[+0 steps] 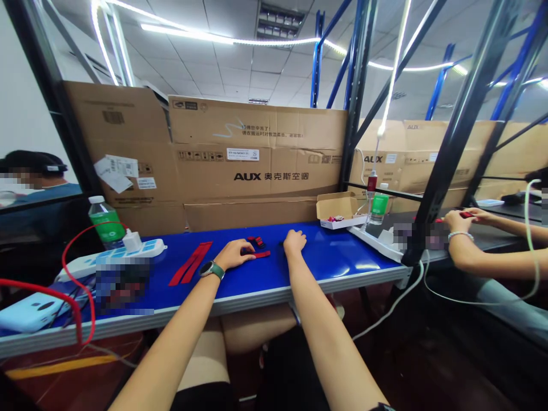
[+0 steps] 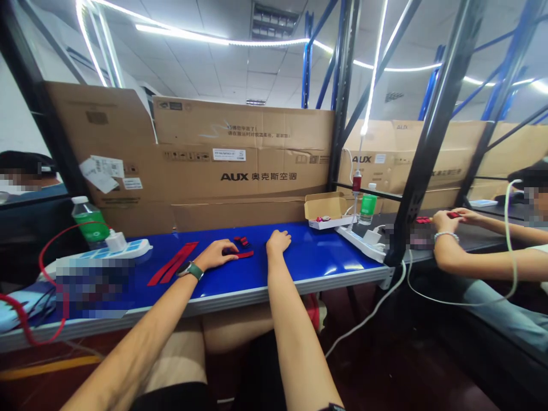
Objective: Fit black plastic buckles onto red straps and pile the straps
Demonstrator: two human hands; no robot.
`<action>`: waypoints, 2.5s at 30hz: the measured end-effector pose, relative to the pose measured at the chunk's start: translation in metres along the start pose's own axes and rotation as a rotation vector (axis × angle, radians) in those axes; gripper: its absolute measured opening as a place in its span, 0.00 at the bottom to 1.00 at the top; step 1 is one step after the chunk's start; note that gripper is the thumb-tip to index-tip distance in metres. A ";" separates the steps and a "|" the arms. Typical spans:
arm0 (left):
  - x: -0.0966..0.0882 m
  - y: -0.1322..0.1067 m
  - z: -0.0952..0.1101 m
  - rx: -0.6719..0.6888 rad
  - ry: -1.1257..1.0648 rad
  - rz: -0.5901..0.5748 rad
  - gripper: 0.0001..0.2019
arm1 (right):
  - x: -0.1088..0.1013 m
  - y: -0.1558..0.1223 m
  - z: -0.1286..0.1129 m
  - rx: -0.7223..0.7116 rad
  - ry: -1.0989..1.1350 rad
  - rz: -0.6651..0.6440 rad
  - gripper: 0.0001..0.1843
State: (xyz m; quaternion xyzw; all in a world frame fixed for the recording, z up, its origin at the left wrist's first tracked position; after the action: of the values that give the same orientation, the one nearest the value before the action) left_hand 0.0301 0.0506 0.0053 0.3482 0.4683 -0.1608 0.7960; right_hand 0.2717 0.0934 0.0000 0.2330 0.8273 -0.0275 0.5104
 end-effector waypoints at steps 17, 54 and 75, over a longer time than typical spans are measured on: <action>0.004 0.004 -0.002 -0.035 -0.087 0.008 0.10 | 0.001 -0.006 -0.062 -0.589 0.589 -0.012 0.24; 0.006 0.010 -0.027 -0.121 -0.202 0.091 0.14 | 0.034 -0.014 -0.086 -0.675 1.302 -0.498 0.23; -0.007 0.006 -0.012 -0.118 -0.134 0.158 0.15 | 0.056 -0.038 -0.100 -0.583 1.258 -0.829 0.22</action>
State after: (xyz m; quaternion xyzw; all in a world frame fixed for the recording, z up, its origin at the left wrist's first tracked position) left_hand 0.0218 0.0628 0.0100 0.3252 0.3938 -0.0928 0.8547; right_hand 0.1519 0.1083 -0.0072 -0.2635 0.9526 0.1384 -0.0624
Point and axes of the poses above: each hand's wrist, its own y-axis towards the middle knuckle, its own x-axis out of the palm, z = x × y, the point moved 8 cm from there along y, towards the middle knuckle, and after that the axes turned 6 degrees about -z, right-handed, at the moved point
